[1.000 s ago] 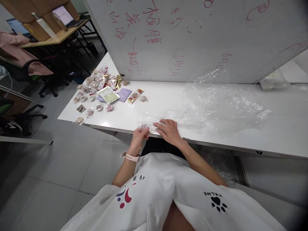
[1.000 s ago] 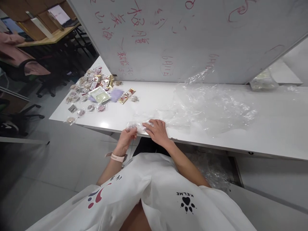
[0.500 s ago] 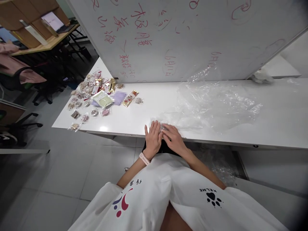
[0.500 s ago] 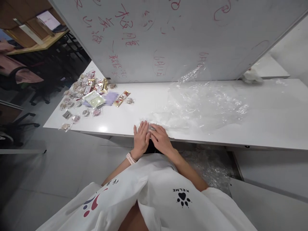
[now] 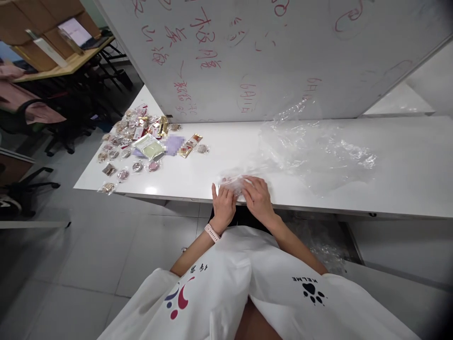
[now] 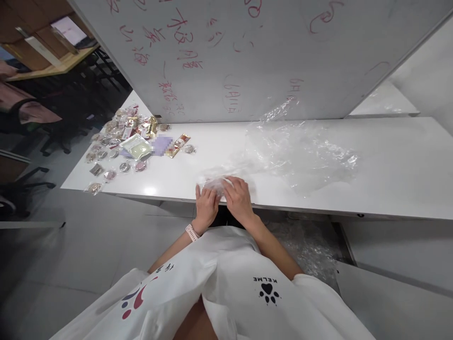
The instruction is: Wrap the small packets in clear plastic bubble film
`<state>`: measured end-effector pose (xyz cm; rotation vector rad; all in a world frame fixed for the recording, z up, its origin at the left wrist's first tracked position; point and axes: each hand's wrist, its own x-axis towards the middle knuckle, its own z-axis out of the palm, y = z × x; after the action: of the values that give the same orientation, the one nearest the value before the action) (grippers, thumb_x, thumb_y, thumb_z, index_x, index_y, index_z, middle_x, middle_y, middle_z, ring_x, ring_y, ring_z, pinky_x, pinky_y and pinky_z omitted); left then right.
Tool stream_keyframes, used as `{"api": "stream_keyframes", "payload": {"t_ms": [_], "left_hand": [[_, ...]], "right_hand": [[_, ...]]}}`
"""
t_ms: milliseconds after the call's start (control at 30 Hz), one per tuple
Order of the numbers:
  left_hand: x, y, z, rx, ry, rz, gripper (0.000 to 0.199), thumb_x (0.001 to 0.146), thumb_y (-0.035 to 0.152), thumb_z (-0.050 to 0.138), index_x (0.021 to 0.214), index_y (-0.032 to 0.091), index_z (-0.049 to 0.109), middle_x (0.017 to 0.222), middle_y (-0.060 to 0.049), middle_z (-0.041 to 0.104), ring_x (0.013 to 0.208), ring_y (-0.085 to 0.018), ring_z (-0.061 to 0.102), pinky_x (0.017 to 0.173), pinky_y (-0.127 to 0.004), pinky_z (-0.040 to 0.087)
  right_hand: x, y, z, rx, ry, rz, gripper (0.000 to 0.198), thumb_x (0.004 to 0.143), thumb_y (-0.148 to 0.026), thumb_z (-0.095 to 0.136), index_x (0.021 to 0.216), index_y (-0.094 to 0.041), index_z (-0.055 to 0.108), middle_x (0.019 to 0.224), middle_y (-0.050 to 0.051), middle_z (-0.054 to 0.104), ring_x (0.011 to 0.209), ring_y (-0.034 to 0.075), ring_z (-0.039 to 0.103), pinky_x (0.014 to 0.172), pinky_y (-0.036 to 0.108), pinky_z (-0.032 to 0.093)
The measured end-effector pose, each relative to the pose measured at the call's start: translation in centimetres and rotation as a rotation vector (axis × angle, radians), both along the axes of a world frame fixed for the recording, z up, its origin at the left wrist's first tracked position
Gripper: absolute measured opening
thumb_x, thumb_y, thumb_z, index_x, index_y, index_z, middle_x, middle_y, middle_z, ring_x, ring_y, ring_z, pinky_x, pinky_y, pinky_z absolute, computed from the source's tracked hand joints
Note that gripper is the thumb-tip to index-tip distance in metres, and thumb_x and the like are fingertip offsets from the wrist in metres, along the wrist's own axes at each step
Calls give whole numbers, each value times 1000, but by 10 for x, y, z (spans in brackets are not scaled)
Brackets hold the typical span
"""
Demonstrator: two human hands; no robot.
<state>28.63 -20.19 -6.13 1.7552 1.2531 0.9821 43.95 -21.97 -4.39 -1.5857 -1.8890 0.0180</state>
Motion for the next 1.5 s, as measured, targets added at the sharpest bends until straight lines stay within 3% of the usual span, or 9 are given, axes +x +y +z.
{"api": "stream_keyframes", "payload": {"t_ms": [133,300,500,767,967,1067,1200,1367,1500], "left_hand": [[-5,-3,-7,-36,-56,6,29,88,31,64,117,24,63,136,-13,60,144,-31,39,124,-59,12],[-22,-6,-3,60,-89,34,42,87,33,67,127,23,57,160,-13,33,150,-27,28,122,-51,24],[-36,16,23,-125,-80,-246,42,77,19,76,117,29,68,139,-7,60,144,-27,40,125,-51,11],[-49,26,35,-140,-50,-230,34,71,27,82,103,28,73,100,-7,71,105,-27,60,103,-41,43],[-34,43,39,-158,209,-156,24,91,46,59,88,23,67,65,1,64,57,-15,52,60,-26,36],[-17,60,36,-59,457,-17,29,93,44,57,74,22,63,60,-1,60,61,-17,54,63,-28,33],[-9,75,30,141,605,-4,17,90,36,63,83,20,63,86,-8,67,86,-24,60,75,-33,37],[-10,79,23,141,601,30,7,91,26,58,93,20,61,91,-8,66,89,-25,58,79,-37,37],[-7,79,16,162,563,67,19,94,17,43,96,20,62,96,-9,68,93,-26,58,83,-38,36]], "right_hand": [[-12,5,-9,-75,-39,184,37,102,-19,35,128,-18,62,129,11,64,119,22,54,98,37,39],[-1,-1,-12,-220,-152,233,43,101,-42,46,135,-18,57,130,14,63,123,29,52,104,47,35],[16,10,-6,-304,-194,405,51,96,-40,56,142,-19,52,138,15,58,124,31,52,101,49,41],[22,-6,-7,-220,-50,424,39,100,-23,44,137,-23,55,131,12,61,117,26,55,99,47,46],[12,-7,-5,-187,219,191,34,102,-40,41,123,-22,60,107,9,66,92,22,64,80,35,53],[5,8,-9,-185,234,-55,33,99,-44,46,113,-20,63,104,9,64,84,21,63,74,34,53],[2,23,-13,-76,135,-237,42,94,-46,55,125,-18,59,130,18,55,119,33,52,93,48,47],[5,25,-14,-119,-33,125,44,104,-28,32,144,-23,47,145,10,53,133,24,46,113,48,31],[2,15,-8,-128,-213,241,56,98,-45,52,148,-23,43,146,11,52,134,27,44,119,55,15]]}}
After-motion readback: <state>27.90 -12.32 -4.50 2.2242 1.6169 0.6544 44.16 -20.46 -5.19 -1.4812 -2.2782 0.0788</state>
